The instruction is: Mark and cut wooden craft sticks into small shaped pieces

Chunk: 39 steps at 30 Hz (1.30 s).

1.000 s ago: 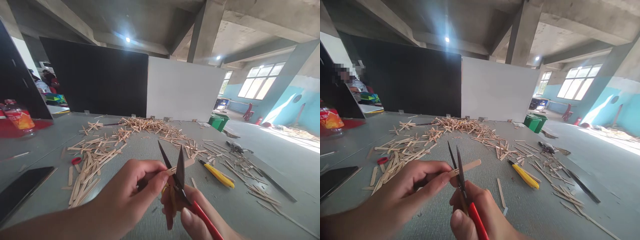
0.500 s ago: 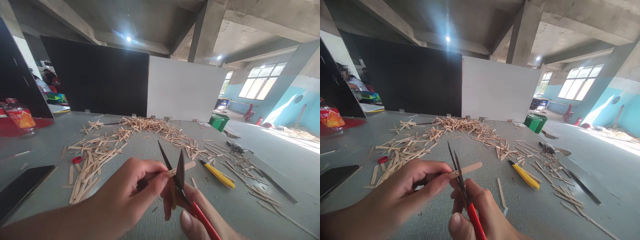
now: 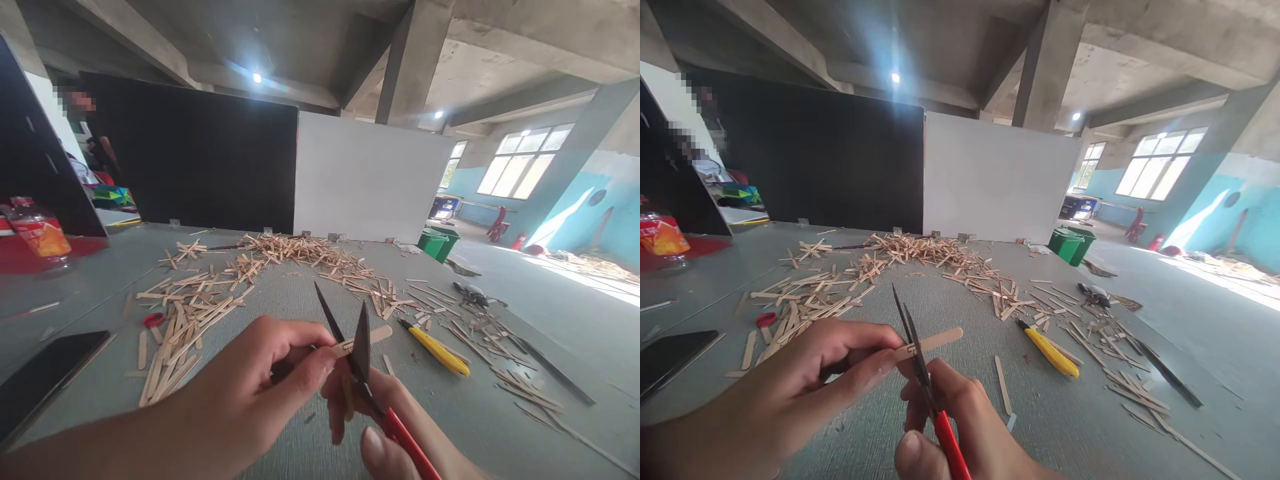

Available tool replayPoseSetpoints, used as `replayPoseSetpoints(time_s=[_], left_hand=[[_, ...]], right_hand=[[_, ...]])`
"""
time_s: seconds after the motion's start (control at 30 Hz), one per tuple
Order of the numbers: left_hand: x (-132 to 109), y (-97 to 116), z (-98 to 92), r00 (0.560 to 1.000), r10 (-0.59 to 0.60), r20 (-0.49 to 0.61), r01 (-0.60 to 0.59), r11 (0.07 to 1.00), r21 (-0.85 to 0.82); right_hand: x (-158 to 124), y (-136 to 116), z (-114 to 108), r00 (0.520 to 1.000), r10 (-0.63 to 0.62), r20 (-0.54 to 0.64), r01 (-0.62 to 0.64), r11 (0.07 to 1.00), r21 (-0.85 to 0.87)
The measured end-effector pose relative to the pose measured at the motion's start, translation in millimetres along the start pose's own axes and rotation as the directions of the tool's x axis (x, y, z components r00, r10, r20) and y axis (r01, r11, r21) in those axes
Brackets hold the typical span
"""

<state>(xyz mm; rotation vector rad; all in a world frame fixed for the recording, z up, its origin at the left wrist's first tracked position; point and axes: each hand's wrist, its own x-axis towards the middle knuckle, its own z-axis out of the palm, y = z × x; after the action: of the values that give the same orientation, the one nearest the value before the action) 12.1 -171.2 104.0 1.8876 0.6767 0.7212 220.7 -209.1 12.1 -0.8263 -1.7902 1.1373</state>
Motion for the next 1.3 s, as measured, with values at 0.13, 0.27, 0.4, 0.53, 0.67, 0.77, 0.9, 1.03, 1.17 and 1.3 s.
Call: replayPoseSetpoints(time_s=[0.13,0.27,0.4,0.53,0.67,0.77,0.9,1.03,1.17,1.3], left_hand=[[0.9,5.7,-6.4,0.996,-0.029,0.083,0.025,0.998,0.050],[-0.1,1.1,-1.2,1.000,-0.015,-0.023,0.017,0.997,0.081],[-0.8,-4.6,6.9,0.994,-0.021,-0.109,0.028,0.997,0.067],[-0.3,-5.6,9.0,0.992,-0.026,-0.122,0.033,0.998,0.059],[0.5,-4.4,7.1,0.996,-0.035,-0.080,0.041,0.997,0.068],[0.3,-4.2,5.7,0.998,-0.046,-0.043,0.051,0.994,0.101],[-2.0,-7.1,3.7,0.993,-0.029,-0.117,0.052,0.979,0.198],[-4.1,-10.0,1.0,0.988,-0.006,-0.156,0.050,0.957,0.285],[-2.9,-8.3,0.4,0.994,-0.014,-0.111,0.043,0.963,0.265],[-1.2,-5.0,1.0,0.998,-0.032,-0.059,0.046,0.966,0.253]], right_hand=[[-0.5,2.3,0.3,1.000,-0.013,0.007,0.013,1.000,-0.005],[-4.6,6.2,3.0,0.999,-0.030,-0.023,0.030,1.000,-0.001],[-3.6,5.4,7.0,0.997,0.027,-0.073,-0.024,0.999,0.034],[4.8,0.3,7.7,0.999,0.048,0.007,-0.049,0.993,0.104],[7.4,-3.4,6.7,0.998,0.065,0.000,-0.065,0.996,0.067],[6.0,-6.2,7.7,0.993,0.117,-0.007,-0.117,0.992,0.041],[5.4,-10.0,10.4,0.987,0.158,-0.026,-0.157,0.987,0.039],[6.4,-12.5,11.1,0.978,0.202,-0.044,-0.202,0.979,0.004],[7.1,-11.5,10.9,0.983,0.177,-0.057,-0.179,0.984,-0.019],[6.9,-9.3,11.0,0.976,0.197,-0.088,-0.200,0.979,-0.030]])
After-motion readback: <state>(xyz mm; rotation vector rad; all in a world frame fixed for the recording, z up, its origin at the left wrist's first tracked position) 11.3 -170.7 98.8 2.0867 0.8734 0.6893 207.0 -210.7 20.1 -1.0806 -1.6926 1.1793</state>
